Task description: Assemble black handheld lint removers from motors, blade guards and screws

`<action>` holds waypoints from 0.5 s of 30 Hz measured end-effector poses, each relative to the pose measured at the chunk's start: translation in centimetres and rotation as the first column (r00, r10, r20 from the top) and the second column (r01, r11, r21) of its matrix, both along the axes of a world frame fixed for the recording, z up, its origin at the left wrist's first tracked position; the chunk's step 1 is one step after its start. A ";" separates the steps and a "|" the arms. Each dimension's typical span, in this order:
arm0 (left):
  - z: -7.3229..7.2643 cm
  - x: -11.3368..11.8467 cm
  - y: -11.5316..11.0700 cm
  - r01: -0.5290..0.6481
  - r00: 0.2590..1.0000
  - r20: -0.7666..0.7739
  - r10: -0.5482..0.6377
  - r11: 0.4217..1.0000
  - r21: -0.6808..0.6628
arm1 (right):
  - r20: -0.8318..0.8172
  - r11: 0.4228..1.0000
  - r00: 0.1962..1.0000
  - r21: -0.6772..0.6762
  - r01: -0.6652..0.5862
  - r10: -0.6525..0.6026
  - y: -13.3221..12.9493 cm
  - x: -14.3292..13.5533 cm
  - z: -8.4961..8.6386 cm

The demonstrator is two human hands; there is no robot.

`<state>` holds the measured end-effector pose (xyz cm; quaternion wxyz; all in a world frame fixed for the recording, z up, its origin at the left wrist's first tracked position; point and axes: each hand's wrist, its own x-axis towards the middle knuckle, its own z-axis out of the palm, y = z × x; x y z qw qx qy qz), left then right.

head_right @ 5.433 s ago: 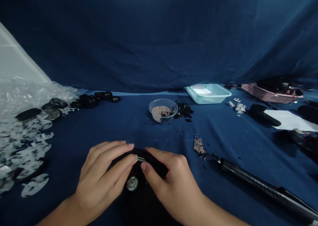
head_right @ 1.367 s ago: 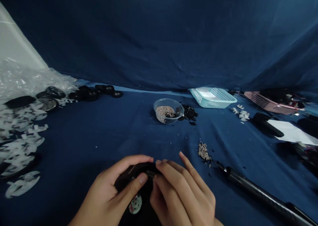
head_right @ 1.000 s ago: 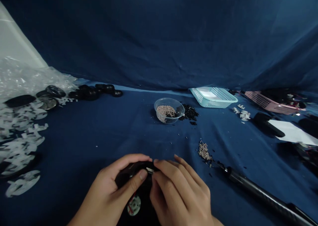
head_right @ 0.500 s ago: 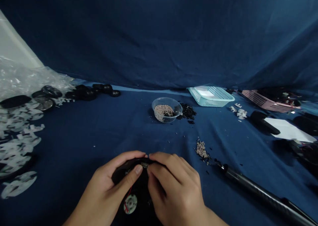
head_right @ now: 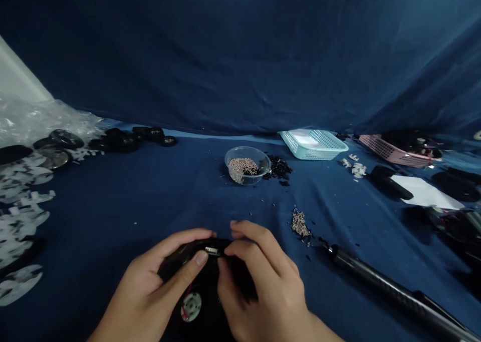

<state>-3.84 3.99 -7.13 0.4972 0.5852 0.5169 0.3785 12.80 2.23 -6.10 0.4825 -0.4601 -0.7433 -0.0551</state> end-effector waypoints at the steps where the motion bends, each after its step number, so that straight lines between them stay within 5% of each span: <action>1: 0.0 0.0 0.0 -0.005 1.000 0.002 0.005 1.000 -0.010 | -0.001 1.000 1.000 -0.004 0.009 -0.009 0.0 0.1 0.2; 8: -0.1 -0.1 -0.1 0.002 0.999 -0.034 0.001 0.997 0.072 | -0.006 0.990 1.000 -0.139 0.026 -0.027 -0.2 0.3 0.8; 15: 0.1 -0.2 -0.2 0.023 1.000 -0.003 -0.023 0.990 0.142 | 0.001 1.000 1.000 -0.020 -0.014 0.014 -0.3 0.1 1.0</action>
